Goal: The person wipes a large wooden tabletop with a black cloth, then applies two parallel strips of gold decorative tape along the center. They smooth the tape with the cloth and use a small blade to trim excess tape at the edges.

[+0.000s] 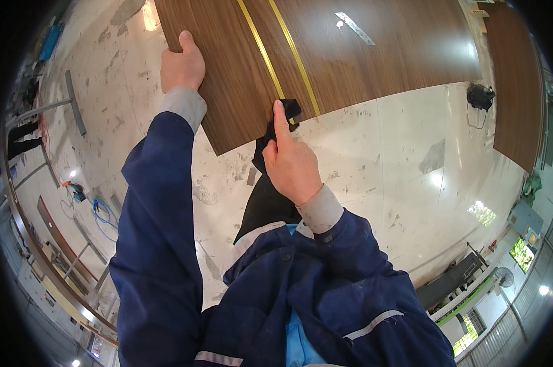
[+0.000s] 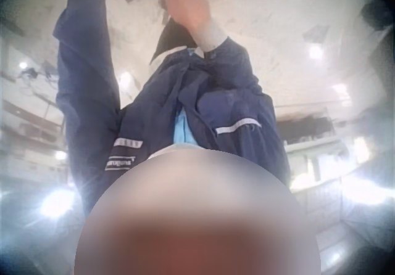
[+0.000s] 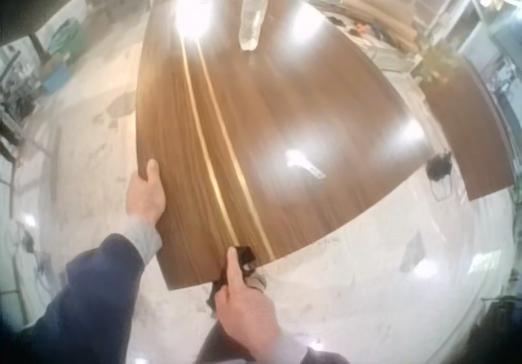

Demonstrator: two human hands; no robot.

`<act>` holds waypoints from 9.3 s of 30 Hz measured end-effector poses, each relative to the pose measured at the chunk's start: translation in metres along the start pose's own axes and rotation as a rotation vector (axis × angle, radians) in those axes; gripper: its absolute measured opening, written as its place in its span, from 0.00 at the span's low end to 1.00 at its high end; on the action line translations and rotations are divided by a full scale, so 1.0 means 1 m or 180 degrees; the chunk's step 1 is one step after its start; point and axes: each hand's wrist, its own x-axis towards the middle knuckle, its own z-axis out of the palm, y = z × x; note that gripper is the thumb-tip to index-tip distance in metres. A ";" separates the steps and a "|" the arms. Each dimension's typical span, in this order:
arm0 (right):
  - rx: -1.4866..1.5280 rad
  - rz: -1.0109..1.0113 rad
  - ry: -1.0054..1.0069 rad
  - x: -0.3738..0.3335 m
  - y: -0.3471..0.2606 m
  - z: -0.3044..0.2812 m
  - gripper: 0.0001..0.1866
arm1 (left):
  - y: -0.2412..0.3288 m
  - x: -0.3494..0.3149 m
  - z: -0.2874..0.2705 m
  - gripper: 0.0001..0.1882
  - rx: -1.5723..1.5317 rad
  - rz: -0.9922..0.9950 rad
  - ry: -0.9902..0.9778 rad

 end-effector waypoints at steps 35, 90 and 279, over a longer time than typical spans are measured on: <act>-0.0126 0.0319 0.0070 -0.021 0.006 0.003 0.44 | -0.004 0.001 0.000 0.43 -0.0152 0.0172 0.0024; -0.0893 -0.0256 0.0681 0.211 -0.034 -0.031 0.13 | -0.001 -0.005 -0.007 0.45 -0.0398 0.0051 -0.0088; -0.1038 -0.0339 -0.0280 0.481 -0.102 -0.060 0.27 | -0.007 -0.002 -0.017 0.38 -0.1105 0.0016 -0.0547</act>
